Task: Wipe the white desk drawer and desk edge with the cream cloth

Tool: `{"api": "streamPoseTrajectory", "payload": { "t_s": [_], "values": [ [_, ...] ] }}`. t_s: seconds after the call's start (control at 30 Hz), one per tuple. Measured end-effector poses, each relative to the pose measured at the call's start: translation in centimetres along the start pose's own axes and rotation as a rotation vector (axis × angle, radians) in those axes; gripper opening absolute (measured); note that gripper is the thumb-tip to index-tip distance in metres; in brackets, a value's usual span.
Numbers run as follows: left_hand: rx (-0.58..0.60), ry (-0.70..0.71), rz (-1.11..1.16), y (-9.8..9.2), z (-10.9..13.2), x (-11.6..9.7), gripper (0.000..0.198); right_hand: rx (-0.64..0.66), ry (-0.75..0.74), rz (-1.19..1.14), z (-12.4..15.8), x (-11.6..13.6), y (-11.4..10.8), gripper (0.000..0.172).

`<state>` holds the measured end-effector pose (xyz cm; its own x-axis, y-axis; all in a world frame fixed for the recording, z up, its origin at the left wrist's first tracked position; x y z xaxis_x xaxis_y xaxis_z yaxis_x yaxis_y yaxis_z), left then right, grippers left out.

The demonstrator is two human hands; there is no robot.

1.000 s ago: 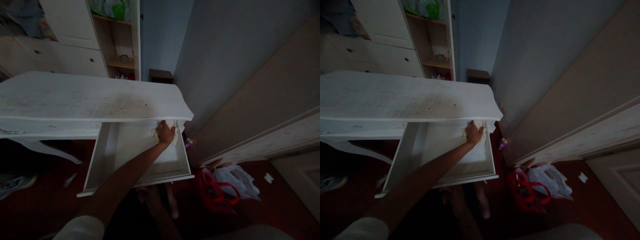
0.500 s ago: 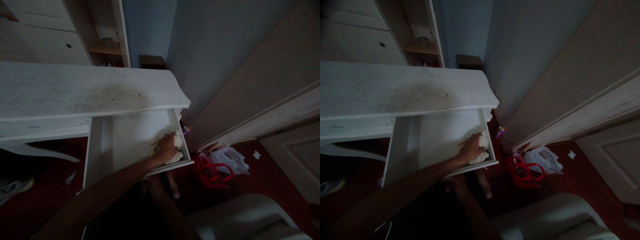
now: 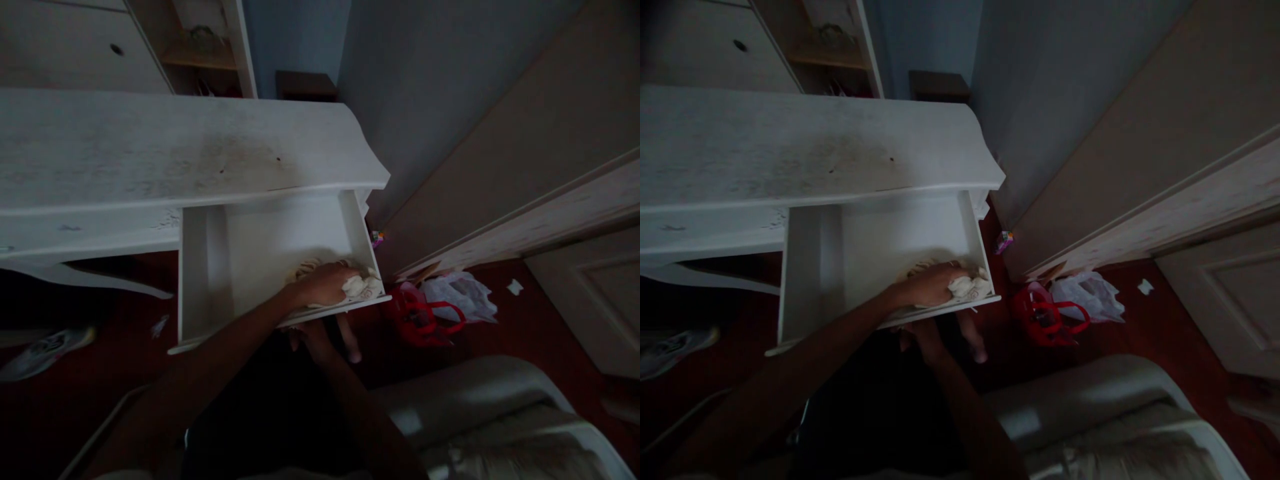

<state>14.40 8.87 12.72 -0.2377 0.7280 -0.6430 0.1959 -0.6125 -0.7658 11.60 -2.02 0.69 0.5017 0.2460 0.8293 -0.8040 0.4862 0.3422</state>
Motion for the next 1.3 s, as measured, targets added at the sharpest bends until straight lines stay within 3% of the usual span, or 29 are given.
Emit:
{"api": "streamPoseTrajectory", "payload": {
  "t_s": [0.17, 0.4, 0.53, 0.67, 0.8, 0.97, 1.07, 1.3],
  "values": [
    [0.047, -0.077, -0.055, -2.2, 5.1, 2.3, 0.051, 0.155, -0.130, -0.024, 0.0, -0.1, -0.1, 0.042],
    [0.042, -0.295, -0.198, -5.7, 13.7, 5.3, 0.060, 0.153, -0.099, -0.061, -0.2, -0.4, -0.1, 0.037],
    [-0.104, -0.379, -0.400, -6.0, 15.8, 6.1, 0.065, 0.145, -0.096, -0.045, 0.1, 0.1, -0.1, 0.039],
    [-0.304, -0.392, -0.584, -6.8, 15.7, 6.9, 0.056, 0.143, -0.090, 0.000, 0.3, 0.4, -0.1, 0.046],
    [-0.391, -0.352, -0.776, -8.9, 14.5, 8.0, 0.049, 0.143, -0.116, 0.008, 0.4, 0.7, 0.0, 0.045],
    [-0.408, -0.394, -0.963, -10.7, 12.1, 9.6, 0.037, 0.105, -0.143, -0.046, 0.8, 0.8, 0.0, 0.038],
    [-0.416, -0.346, -1.000, -11.6, 11.0, 10.7, 0.033, 0.097, -0.153, -0.052, 0.8, 0.5, -0.1, 0.038],
    [-0.364, -0.276, -1.012, -13.5, 10.7, 12.5, 0.034, 0.086, -0.151, -0.016, 0.2, -1.0, -1.0, 0.039]
  ]
}}
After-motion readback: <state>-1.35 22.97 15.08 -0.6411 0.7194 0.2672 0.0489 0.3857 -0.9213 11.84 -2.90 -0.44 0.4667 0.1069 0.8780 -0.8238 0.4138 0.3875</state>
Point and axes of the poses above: each hand's wrist, its own z-axis away from the middle knuckle, its own y-axis out of the palm, x = y × z, the point moved 2 cm from there along -z, towards the middle knuckle, and after that the axes turned 7 degrees about -x, right-handed, at the moved point
